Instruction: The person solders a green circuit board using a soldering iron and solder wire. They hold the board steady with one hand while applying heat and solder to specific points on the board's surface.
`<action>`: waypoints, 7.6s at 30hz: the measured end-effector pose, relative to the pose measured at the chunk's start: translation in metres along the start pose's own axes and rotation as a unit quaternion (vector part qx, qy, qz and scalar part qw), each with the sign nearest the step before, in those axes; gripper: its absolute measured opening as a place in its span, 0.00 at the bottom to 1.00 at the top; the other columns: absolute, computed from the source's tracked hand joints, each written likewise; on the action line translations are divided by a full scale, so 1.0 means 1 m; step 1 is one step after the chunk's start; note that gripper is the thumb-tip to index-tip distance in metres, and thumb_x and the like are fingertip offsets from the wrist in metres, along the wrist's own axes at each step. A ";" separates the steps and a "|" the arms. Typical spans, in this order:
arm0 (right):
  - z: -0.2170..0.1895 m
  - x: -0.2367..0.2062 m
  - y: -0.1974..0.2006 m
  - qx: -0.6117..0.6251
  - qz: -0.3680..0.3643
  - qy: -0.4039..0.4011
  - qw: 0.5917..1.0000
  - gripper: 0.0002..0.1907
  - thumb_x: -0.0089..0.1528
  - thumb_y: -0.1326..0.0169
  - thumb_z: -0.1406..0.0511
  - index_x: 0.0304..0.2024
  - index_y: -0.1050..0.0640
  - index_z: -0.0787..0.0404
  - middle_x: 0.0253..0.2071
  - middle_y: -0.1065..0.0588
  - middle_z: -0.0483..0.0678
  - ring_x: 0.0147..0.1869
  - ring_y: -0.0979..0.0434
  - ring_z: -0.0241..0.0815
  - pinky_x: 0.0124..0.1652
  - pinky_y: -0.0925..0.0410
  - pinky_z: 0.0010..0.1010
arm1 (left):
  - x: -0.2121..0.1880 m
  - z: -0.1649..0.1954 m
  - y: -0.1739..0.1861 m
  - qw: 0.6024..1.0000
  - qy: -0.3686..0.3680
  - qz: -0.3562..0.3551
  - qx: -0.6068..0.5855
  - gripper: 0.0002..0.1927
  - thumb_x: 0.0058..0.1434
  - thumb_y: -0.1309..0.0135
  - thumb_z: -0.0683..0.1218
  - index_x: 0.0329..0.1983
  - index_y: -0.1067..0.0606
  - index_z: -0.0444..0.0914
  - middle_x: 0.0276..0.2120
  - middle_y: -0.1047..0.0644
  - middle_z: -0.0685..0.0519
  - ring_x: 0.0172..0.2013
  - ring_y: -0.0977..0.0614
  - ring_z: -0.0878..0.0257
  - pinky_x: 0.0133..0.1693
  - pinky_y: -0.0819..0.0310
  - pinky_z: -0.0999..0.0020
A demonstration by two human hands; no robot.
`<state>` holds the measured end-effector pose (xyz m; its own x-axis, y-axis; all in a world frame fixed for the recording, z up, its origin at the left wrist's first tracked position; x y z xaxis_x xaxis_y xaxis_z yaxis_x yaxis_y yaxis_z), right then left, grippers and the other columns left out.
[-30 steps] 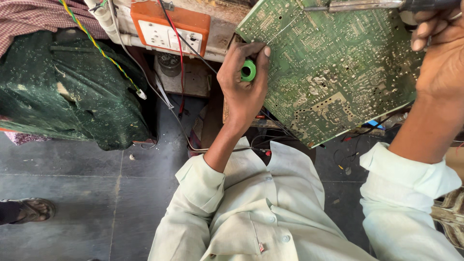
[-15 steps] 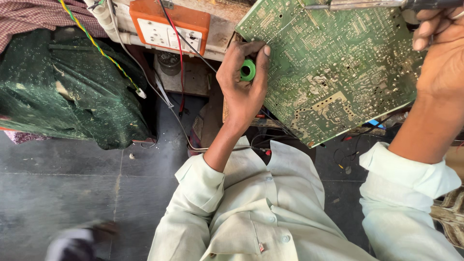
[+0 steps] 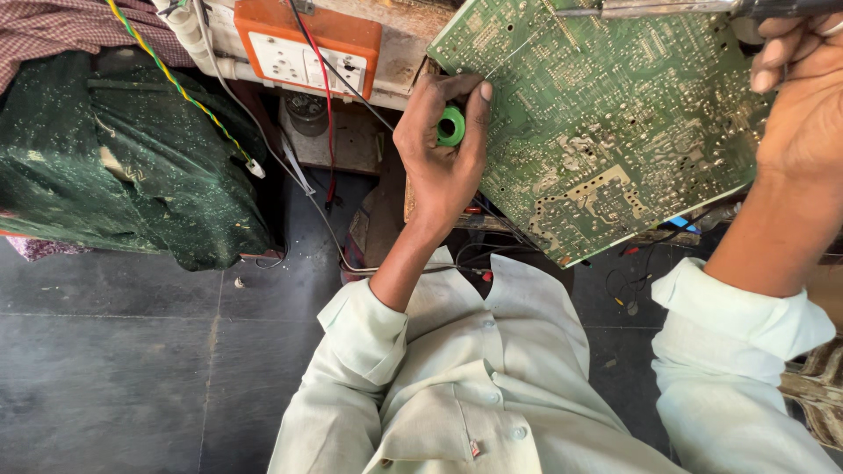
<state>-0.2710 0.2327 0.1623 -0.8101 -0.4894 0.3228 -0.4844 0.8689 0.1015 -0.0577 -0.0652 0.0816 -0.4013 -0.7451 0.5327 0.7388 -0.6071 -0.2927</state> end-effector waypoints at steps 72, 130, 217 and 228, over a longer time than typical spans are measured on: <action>0.147 -0.136 0.239 0.297 0.389 0.107 0.866 0.14 0.69 0.47 0.60 0.48 0.24 0.66 0.36 0.21 0.53 0.36 0.24 0.42 0.30 0.32 0.25 | -0.005 -0.002 -0.013 0.998 -0.011 -0.004 0.059 0.07 0.74 0.42 0.37 0.44 0.25 0.27 0.37 0.26 0.51 0.39 0.27 0.66 0.42 0.32 0.73; -0.035 -0.021 -0.035 -0.002 0.076 0.161 0.984 0.13 0.77 0.44 0.64 0.52 0.27 0.71 0.38 0.25 0.61 0.34 0.22 0.49 0.28 0.31 0.34 | 0.003 0.001 0.011 1.000 0.002 0.024 -0.003 0.04 0.66 0.39 0.36 0.41 0.23 0.33 0.35 0.23 0.49 0.36 0.22 0.58 0.42 0.29 0.66; -0.026 -0.016 -0.029 -0.022 0.067 0.171 0.983 0.15 0.80 0.46 0.61 0.52 0.27 0.70 0.38 0.26 0.59 0.35 0.22 0.48 0.26 0.31 0.33 | 0.001 -0.004 0.009 1.000 -0.006 0.020 -0.015 0.03 0.68 0.39 0.37 0.42 0.23 0.33 0.35 0.23 0.52 0.36 0.21 0.63 0.39 0.28 0.70; -0.025 -0.015 -0.028 -0.027 0.061 0.176 0.982 0.15 0.81 0.46 0.61 0.52 0.27 0.71 0.39 0.27 0.59 0.36 0.22 0.48 0.27 0.31 0.33 | 0.001 -0.004 0.008 1.000 -0.007 0.014 -0.021 0.03 0.69 0.39 0.37 0.42 0.22 0.33 0.35 0.23 0.52 0.36 0.21 0.64 0.40 0.28 0.68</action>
<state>-0.2368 0.2178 0.1782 -0.6931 -0.3329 0.6394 -0.3645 0.9271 0.0875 -0.0542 -0.0722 0.0760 -0.3721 -0.7585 0.5349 0.7268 -0.5966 -0.3404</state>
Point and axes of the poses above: each hand's wrist, its own x-axis towards the middle knuckle, its own y-axis out of the back of the hand, z = x × y, the point moved 8 cm from there along x, towards the middle knuckle
